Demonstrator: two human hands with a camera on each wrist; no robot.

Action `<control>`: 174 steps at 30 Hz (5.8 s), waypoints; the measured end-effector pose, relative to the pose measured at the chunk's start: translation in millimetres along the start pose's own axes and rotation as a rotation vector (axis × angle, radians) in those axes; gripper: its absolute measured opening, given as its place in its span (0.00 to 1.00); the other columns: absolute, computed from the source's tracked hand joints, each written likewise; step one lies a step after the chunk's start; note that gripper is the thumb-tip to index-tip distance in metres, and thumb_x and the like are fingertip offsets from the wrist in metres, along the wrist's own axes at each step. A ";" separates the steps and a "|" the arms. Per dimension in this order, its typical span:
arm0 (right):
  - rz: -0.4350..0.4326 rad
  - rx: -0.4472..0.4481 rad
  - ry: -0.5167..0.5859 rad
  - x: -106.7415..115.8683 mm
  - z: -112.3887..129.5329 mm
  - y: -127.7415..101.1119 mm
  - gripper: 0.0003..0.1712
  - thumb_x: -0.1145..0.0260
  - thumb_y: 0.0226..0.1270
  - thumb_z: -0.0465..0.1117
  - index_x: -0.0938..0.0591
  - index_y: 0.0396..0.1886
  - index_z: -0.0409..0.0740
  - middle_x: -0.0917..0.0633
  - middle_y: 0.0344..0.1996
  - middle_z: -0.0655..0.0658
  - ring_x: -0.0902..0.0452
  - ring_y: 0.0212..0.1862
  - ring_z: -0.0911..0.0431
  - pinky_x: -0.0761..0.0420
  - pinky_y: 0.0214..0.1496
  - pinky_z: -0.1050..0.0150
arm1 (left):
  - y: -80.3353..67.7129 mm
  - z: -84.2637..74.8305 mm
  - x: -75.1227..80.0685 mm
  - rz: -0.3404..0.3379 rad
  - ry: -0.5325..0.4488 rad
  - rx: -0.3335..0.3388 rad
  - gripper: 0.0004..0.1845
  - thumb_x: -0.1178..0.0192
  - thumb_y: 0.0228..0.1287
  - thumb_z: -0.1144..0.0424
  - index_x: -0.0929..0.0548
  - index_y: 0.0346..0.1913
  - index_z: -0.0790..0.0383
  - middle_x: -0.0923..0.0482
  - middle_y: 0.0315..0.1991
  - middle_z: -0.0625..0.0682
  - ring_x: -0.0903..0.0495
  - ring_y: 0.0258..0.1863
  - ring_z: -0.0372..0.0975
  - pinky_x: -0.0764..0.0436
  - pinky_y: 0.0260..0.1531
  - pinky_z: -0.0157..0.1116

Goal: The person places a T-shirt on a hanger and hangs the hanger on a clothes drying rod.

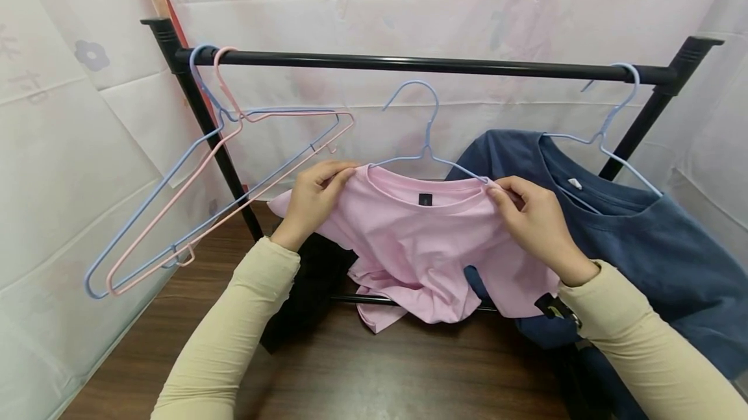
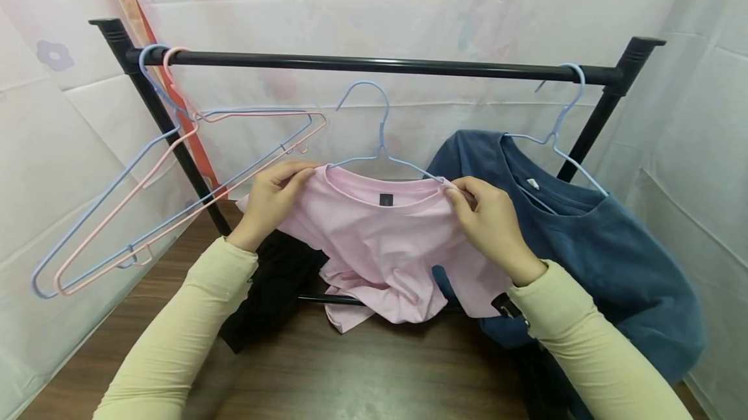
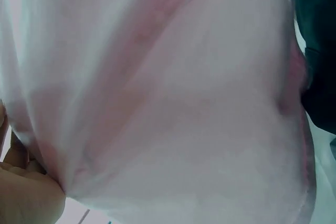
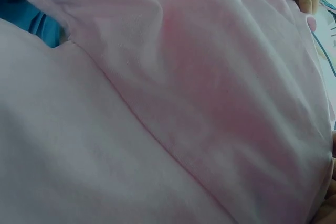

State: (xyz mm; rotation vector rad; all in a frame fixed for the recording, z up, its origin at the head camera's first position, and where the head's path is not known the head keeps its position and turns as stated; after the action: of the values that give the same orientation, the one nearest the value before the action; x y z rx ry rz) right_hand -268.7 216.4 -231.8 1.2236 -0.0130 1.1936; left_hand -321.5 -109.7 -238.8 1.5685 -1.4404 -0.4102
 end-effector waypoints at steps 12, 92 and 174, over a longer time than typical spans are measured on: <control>0.019 -0.030 0.000 2.6 -0.7 -0.4 0.10 0.35 0.69 0.42 0.14 0.40 0.40 0.16 0.28 0.43 0.33 0.27 0.62 0.36 0.28 0.74 | -3.3 3.2 4.9 0.004 0.064 -0.016 0.07 0.36 0.65 0.66 0.10 0.41 0.63 0.13 0.39 0.56 0.22 0.35 0.38 0.29 0.36 0.24; -0.382 0.054 0.049 94.2 2.2 -28.3 0.05 0.30 0.55 0.24 0.13 0.33 0.28 0.21 0.32 0.76 0.28 0.32 0.78 0.30 0.38 0.84 | -108.3 78.9 100.6 -0.012 0.365 0.419 0.16 0.45 0.73 0.56 0.17 0.54 0.61 0.17 0.45 0.56 0.29 0.34 0.23 0.31 0.33 0.19; -0.384 -0.295 -0.239 139.2 -48.8 -81.0 0.14 0.34 0.64 0.35 0.16 0.43 0.26 0.32 0.31 0.83 0.38 0.29 0.86 0.39 0.38 0.94 | -101.4 109.9 124.8 -0.092 0.305 0.682 0.27 0.49 0.71 0.41 0.27 0.60 0.59 0.26 0.51 0.56 0.31 0.44 0.43 0.34 0.41 0.34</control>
State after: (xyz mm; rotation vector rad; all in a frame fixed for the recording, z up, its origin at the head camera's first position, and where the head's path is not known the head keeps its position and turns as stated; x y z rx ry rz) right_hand -177.6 357.9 -228.8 1.0426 -0.1231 0.6805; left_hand -313.3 -279.8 -333.2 2.1262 -1.3348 0.3024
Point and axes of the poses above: each hand's wrist, its own y-axis towards the middle knuckle, its own x-axis out of the back of the hand, z = x × y, the point moved 6 cm from there along y, towards the middle knuckle
